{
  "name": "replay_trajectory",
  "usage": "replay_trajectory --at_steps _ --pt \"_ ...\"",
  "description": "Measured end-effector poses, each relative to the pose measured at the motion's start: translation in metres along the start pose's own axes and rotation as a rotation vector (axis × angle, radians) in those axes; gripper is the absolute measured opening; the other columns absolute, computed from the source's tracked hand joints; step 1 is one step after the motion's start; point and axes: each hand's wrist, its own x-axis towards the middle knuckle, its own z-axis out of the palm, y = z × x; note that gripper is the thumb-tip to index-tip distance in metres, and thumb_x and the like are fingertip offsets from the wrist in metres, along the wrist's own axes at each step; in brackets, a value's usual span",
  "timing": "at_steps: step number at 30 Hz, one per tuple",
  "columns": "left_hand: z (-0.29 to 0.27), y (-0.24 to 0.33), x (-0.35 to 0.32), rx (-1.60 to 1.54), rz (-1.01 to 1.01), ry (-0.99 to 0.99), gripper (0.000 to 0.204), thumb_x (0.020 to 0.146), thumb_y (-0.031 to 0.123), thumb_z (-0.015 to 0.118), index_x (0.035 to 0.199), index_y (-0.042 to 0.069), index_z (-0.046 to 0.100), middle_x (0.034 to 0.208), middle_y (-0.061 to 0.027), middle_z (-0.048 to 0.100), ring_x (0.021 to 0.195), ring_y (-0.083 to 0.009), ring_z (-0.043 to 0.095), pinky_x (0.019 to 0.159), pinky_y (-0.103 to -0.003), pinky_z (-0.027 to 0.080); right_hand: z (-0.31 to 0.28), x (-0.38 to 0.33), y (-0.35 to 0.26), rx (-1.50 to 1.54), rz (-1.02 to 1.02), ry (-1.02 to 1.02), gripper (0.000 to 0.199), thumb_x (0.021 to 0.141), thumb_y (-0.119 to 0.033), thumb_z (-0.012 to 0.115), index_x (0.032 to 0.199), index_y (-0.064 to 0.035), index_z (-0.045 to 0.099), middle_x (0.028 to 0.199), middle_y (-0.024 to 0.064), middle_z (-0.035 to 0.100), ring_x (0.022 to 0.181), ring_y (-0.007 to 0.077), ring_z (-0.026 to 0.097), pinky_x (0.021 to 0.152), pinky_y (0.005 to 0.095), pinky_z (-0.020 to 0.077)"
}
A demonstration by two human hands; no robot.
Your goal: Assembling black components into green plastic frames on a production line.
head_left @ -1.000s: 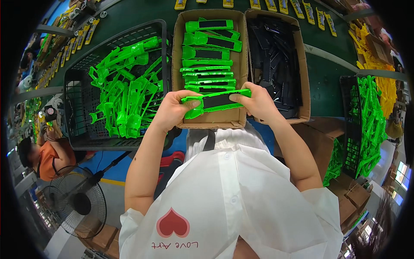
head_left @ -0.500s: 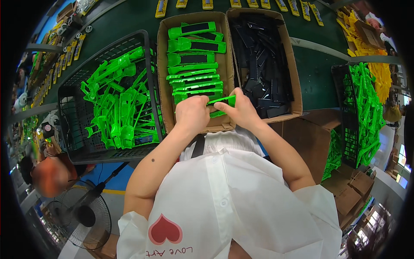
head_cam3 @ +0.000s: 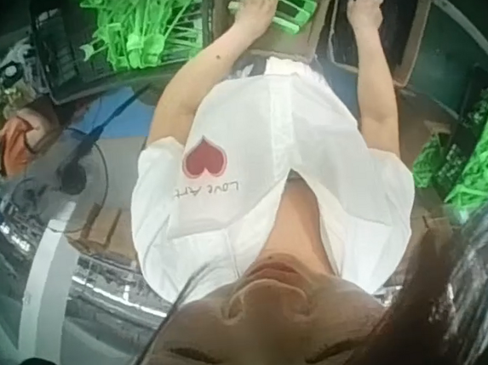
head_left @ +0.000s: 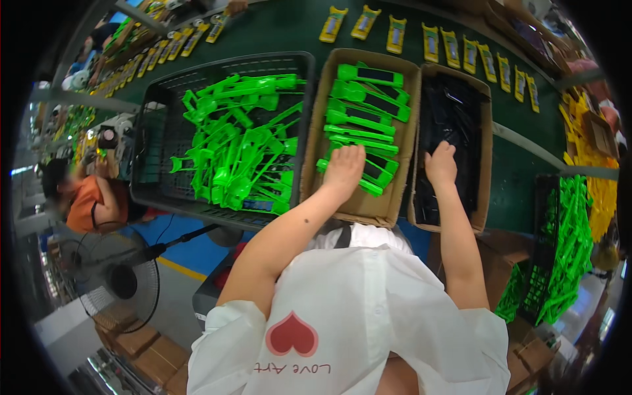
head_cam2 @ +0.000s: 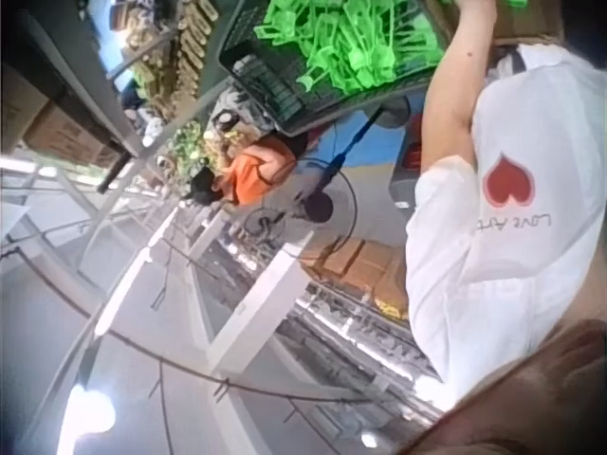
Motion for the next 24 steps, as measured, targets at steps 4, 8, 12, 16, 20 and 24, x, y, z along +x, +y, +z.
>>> replay_trajectory --at_steps 4,8,12,16,20,24 --pt "-0.069 -0.032 0.003 -0.547 -0.111 0.122 0.051 0.064 0.023 0.07 0.103 0.001 0.047 0.092 -0.0132 0.048 0.088 -0.0291 0.044 0.078 -0.037 0.037 0.004 0.01 0.026 0.057 -0.12 -0.081 0.034 0.073 -0.018 0.063 0.092 0.0021 0.044 0.091 0.022 0.051 0.08 0.0378 0.055 0.07 0.0401 0.0467" --pt "-0.09 -0.124 -0.034 -0.137 -0.49 0.23 0.019 0.07 0.015 0.061 0.081 0.004 0.051 0.08 -0.0122 0.051 0.079 -0.0288 0.05 0.067 -0.038 0.042 -0.028 0.005 0.033 0.148 -0.057 -0.258 0.026 0.071 -0.014 0.064 0.088 0.0022 0.052 0.08 0.0194 0.058 0.081 0.0347 0.055 0.073 0.0386 0.0438" --pt "-0.085 -0.16 -0.093 0.141 -0.682 -0.506 0.028 0.065 0.02 0.067 0.086 0.005 0.057 0.092 -0.0143 0.051 0.09 -0.0298 0.052 0.072 -0.04 0.046 -0.051 -0.008 0.037 0.75 0.215 -0.263 0.019 0.076 -0.015 0.061 0.083 -0.0005 0.052 0.068 0.0078 0.056 0.054 0.0146 0.057 0.046 0.0235 0.0426" --pt "-0.083 -0.186 -0.135 -0.176 -0.654 -0.065 0.013 0.074 0.013 0.058 0.082 0.003 0.055 0.08 -0.0153 0.054 0.074 -0.035 0.053 0.062 -0.04 0.043 -0.065 -0.029 0.008 1.329 0.345 -0.353 0.018 0.077 -0.014 0.062 0.083 0.0004 0.054 0.073 0.0055 0.059 0.06 0.0132 0.06 0.048 0.0183 0.044" --pt "-0.13 -0.166 -0.104 -1.253 -1.096 0.448 0.013 0.084 0.01 0.052 0.095 0.003 0.053 0.077 -0.0065 0.058 0.068 -0.0138 0.058 0.054 -0.021 0.046 -0.066 -0.042 -0.027 1.645 0.23 -0.602 0.013 0.075 -0.008 0.063 0.086 -0.0018 0.059 0.079 0.0077 0.062 0.068 0.014 0.061 0.051 0.0183 0.0437" --pt "-0.128 -0.098 -0.07 -2.37 -0.809 0.213 0.022 0.082 0.01 0.055 0.101 0.001 0.05 0.093 -0.009 0.055 0.082 -0.0171 0.056 0.07 -0.025 0.05 -0.076 -0.046 -0.06 1.886 0.305 -0.713 0.014 0.08 -0.011 0.058 0.092 -0.0042 0.058 0.088 0.0089 0.062 0.077 0.0174 0.062 0.055 0.022 0.0462"
